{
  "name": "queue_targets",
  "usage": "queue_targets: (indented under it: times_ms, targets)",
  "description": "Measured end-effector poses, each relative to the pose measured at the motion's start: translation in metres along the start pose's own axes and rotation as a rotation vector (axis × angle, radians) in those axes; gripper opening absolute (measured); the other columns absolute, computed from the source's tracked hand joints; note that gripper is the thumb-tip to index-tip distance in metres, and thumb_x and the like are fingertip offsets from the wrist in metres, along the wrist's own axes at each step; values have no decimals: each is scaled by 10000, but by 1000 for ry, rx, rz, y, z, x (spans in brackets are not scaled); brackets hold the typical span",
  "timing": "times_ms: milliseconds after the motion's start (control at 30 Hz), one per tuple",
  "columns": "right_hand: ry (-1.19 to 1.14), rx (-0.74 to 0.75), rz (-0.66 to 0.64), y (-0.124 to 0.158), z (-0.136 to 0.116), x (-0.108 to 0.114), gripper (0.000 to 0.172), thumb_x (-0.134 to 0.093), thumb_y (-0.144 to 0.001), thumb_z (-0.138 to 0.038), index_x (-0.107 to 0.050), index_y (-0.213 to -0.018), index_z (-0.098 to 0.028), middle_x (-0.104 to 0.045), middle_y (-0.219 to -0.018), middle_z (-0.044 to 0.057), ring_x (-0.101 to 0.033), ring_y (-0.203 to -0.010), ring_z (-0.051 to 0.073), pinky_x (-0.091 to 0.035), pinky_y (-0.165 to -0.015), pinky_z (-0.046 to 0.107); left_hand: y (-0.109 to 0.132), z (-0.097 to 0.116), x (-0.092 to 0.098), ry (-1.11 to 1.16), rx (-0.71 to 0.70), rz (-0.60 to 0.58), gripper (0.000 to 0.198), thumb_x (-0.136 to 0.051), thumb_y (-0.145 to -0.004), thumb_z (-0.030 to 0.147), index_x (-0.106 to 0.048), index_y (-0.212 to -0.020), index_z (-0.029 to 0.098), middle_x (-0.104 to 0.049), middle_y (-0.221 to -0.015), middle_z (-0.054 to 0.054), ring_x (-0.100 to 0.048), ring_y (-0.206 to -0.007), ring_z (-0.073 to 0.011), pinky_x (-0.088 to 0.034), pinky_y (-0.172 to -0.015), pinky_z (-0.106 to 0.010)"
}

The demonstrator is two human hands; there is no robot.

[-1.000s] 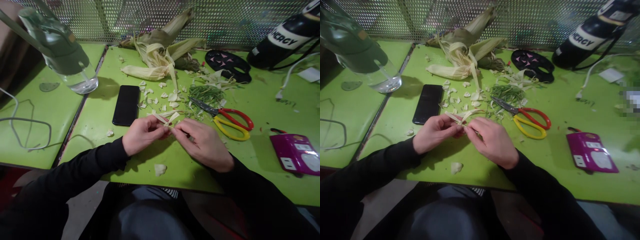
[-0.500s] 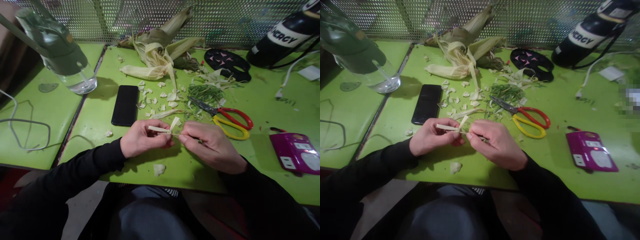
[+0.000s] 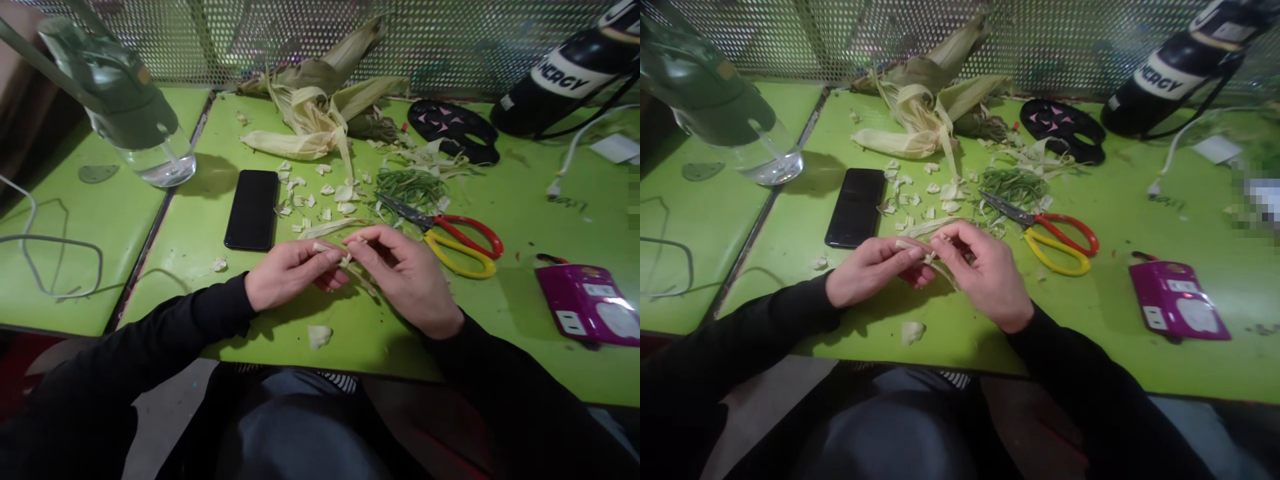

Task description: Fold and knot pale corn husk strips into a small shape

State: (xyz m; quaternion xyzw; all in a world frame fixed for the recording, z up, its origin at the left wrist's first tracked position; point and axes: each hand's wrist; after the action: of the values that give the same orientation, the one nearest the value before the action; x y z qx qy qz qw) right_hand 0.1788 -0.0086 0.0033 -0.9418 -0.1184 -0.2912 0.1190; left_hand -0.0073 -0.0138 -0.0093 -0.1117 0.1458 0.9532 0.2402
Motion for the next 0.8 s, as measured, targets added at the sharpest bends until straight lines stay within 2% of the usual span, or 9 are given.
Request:
queue_targets:
  times_ms: [100, 233, 367, 567, 700, 800]
  targets:
    - [-31, 17, 30, 2, 0, -3, 199, -601, -900, -414, -638, -854, -225, -655, -784, 18, -587, -671, 151, -459, -608, 294, 0, -1, 1, 45, 18, 15, 272, -572, -926, 352, -626, -960, 88, -728, -784, -71, -690, -698, -112, -574, -716, -243]
    - [-61, 32, -22, 2, 0, -4, 140, -632, -886, -359, -647, -907, -221, -667, -783, 14, -602, -655, 147, -470, -576, 285, -3, -2, 3, 15, -1, 15, 265, -566, -920, 343, -619, -862, 90, -711, -749, -65, -674, -665, -101, -567, -692, -231]
    - [82, 179, 15, 1, 1, -3, 86, -618, -901, -298, -657, -893, -221, -679, -795, 14, -625, -723, 158, -467, -606, 276, -3, -2, 4, -61, -47, 43, 151, -659, -811, 221, -614, -898, 106, -691, -683, -19, -639, -600, -85, -537, -610, -197]
    - [317, 407, 2, 5, 1, -2, 83, -582, -925, -238, -613, -858, -200, -673, -775, 23, -627, -699, 156, -464, -634, 280, -1, -5, 2, -173, -69, 108, 90, -612, -736, 145, -599, -823, 127, -661, -644, 13, -607, -566, -69, -482, -553, -168]
    - [347, 427, 43, 8, 0, -1, 98, -581, -925, -226, -605, -835, -194, -668, -750, 18, -621, -685, 151, -454, -615, 274, -2, -5, 2, -194, -41, 103, 88, -619, -714, 137, -602, -799, 123, -629, -599, 33, -574, -541, -59, -467, -556, -168]
    - [304, 354, 41, 4, 0, 3, 105, -600, -910, -226, -615, -812, -192, -662, -728, 4, -604, -649, 136, -445, -574, 260, -2, -2, 2, -154, 19, 87, 78, -607, -729, 119, -591, -805, 126, -644, -601, 24, -609, -570, -77, -493, -582, -183]
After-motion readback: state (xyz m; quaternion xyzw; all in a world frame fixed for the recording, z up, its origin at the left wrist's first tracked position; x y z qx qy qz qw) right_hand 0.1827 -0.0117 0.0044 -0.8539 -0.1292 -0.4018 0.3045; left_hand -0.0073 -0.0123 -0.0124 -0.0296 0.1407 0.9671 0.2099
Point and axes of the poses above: each hand's wrist, its own y-axis away from the middle knuckle, its own x-axis out of the back of the hand, z = x × y
